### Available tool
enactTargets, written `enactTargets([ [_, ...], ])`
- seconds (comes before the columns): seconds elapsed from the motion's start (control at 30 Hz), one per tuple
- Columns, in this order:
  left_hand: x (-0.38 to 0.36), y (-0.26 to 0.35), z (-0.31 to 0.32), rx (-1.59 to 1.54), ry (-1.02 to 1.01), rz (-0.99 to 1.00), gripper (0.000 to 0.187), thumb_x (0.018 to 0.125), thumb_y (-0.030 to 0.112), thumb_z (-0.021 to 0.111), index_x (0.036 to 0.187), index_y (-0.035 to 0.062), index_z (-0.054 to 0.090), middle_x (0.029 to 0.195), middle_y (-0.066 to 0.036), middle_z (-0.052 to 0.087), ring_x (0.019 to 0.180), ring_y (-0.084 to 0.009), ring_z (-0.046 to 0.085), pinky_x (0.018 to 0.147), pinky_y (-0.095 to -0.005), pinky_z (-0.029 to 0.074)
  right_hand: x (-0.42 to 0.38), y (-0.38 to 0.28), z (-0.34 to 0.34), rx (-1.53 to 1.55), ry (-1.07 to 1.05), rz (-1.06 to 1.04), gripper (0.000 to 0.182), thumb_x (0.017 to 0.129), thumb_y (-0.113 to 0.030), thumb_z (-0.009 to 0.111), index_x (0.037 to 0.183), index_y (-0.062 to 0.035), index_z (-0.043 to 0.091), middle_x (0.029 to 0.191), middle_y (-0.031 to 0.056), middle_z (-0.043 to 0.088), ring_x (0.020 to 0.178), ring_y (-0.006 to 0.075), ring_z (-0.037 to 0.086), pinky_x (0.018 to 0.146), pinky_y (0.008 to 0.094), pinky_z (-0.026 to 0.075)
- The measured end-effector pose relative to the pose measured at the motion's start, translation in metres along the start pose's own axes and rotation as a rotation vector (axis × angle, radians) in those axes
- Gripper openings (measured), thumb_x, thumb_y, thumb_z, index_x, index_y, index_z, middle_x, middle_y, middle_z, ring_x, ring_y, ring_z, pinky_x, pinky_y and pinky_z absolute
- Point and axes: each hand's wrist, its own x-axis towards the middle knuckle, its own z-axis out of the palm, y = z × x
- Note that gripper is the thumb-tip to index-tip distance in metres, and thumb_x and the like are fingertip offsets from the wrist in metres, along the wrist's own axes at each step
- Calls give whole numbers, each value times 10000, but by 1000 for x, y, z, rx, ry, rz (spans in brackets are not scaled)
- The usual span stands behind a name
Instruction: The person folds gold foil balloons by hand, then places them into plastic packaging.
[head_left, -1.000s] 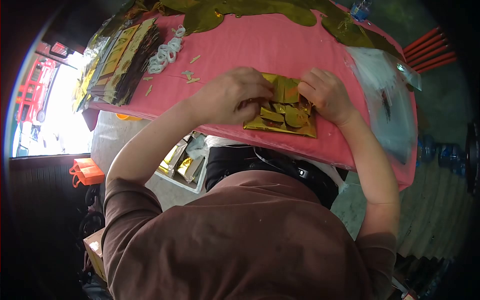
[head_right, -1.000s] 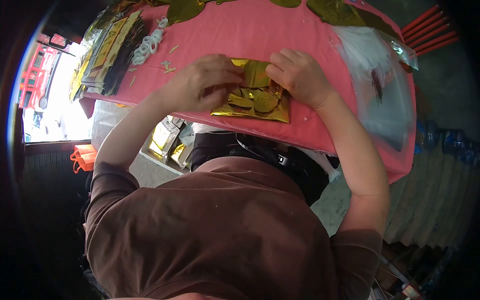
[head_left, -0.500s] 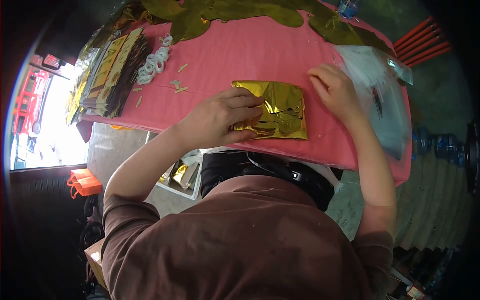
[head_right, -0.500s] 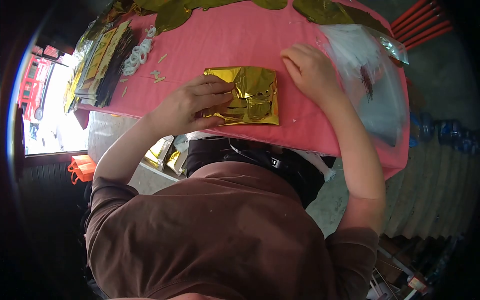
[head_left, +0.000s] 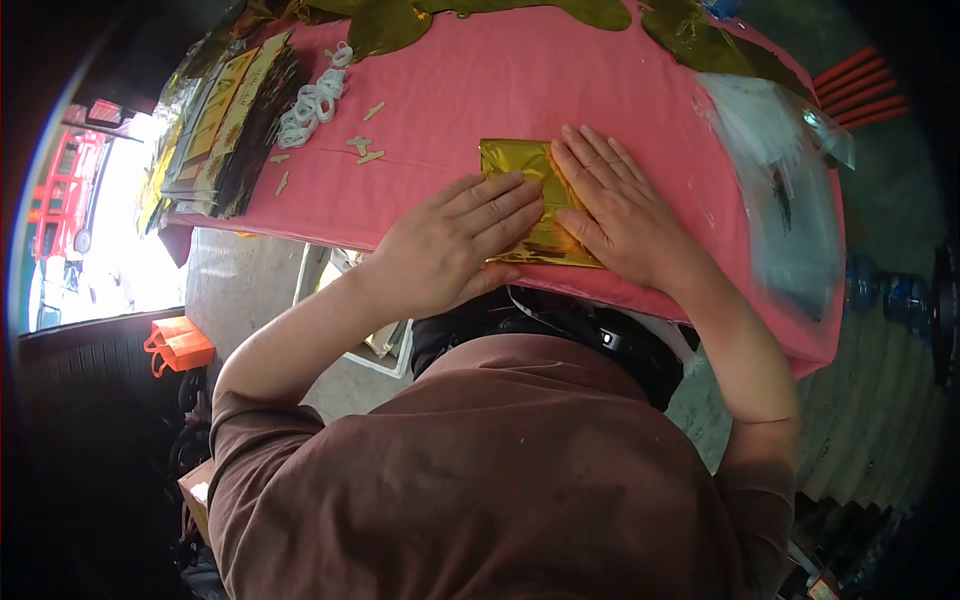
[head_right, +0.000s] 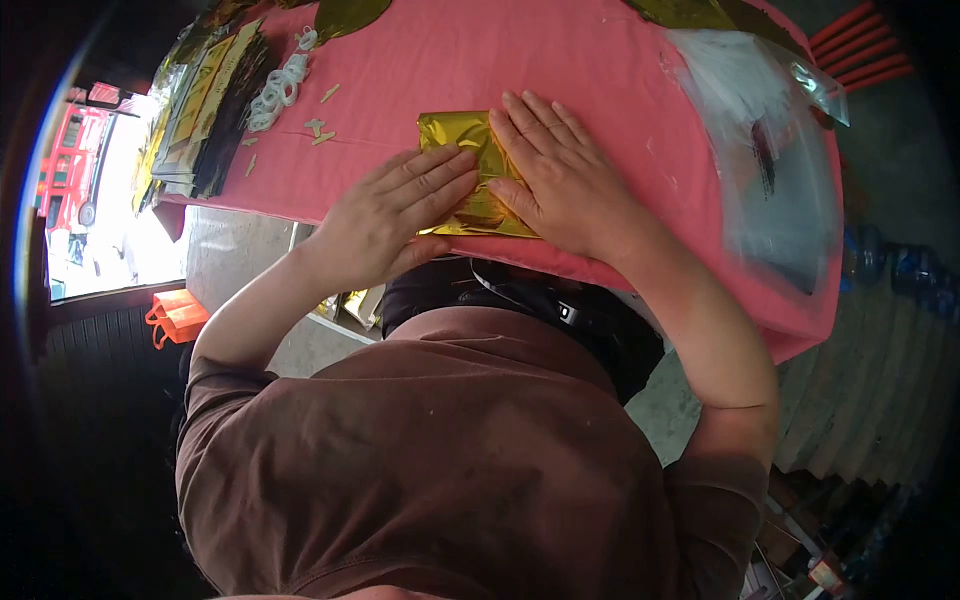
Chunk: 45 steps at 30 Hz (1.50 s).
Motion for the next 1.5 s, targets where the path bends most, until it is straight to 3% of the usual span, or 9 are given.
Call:
enactTargets([
  [0.2, -16, 6, -4, 70, 8, -50, 553, 792, 240, 600, 1251, -24, 440, 1337, -165, 419, 1247, -296, 399, 1033, -423, 309, 0, -1, -2, -20, 10, -22, 580, 914, -312, 419, 1387, -17, 256, 1447, 165, 231, 1354, 284, 191, 1112, 395, 124],
  [0.27, -22, -2, -10, -162, 114, -34, 401, 805, 168, 605, 1152, -14, 524, 1187, -177, 537, 1133, -308, 505, 957, -407, 398, 0, 0, -2, -27, 11, -28, 579, 912, -308, 418, 1387, -18, 256, 1447, 163, 231, 1354, 287, 190, 1112, 395, 124],
  [0.43, -19, -30, -20, -214, 329, -154, 232, 831, 38, 533, 1048, -32, 578, 1098, -180, 575, 1008, -321, 572, 843, -377, 474, 0, 0, -2, -46, 2, -28, 585, 908, -308, 413, 1387, -13, 253, 1446, 167, 230, 1354, 286, 189, 1112, 393, 123],
  [0.53, -7, -38, -18, -231, 294, -280, 282, 829, 34, 535, 1104, -28, 550, 1138, -181, 559, 1079, -321, 535, 891, -390, 446, 1, 0, -2, -51, 1, -32, 585, 905, -304, 416, 1387, -13, 254, 1443, 168, 234, 1353, 287, 192, 1112, 393, 123],
  [0.6, 3, -38, -16, -141, 252, -95, 343, 853, 84, 520, 1180, -18, 506, 1214, -171, 520, 1174, -307, 467, 974, -409, 380, 1, -1, -3, -47, 2, -33, 584, 905, -302, 416, 1386, -13, 256, 1443, 168, 236, 1353, 286, 193, 1112, 393, 124],
  [0.8, 4, -43, -13, -141, -84, 1, 460, 867, 119, 483, 1305, 4, 402, 1346, -172, 403, 1285, -299, 338, 1075, -435, 235, 0, 0, -1, -27, 2, -22, 584, 903, -303, 418, 1386, -15, 258, 1445, 165, 232, 1354, 278, 191, 1112, 393, 123],
  [1.13, -7, -10, -27, -36, -184, -48, 595, 764, 147, 537, 1320, 4, 381, 1372, -174, 368, 1303, -282, 315, 1083, -458, 209, -2, 9, -9, 19, -80, -167, 615, 897, -299, 426, 1406, -35, 205, 1467, 138, 186, 1368, 257, 153, 1119, 397, 94],
  [1.37, -4, -6, -4, 27, 101, -26, 487, 664, 51, 581, 1148, 19, 542, 1182, -157, 550, 1126, -276, 508, 991, -446, 364, -6, 9, -7, 24, -76, -187, 603, 914, -323, 388, 1409, -36, 198, 1470, 138, 182, 1370, 258, 146, 1118, 395, 87],
  [1.5, 4, -13, 2, 44, 200, 18, 405, 627, -14, 598, 1031, 22, 600, 1070, -133, 612, 986, -285, 589, 848, -408, 479, -3, 24, -4, 396, -54, -146, 527, 951, -335, 314, 1372, -19, 294, 1422, 155, 289, 1350, 244, 210, 1110, 374, 108],
])
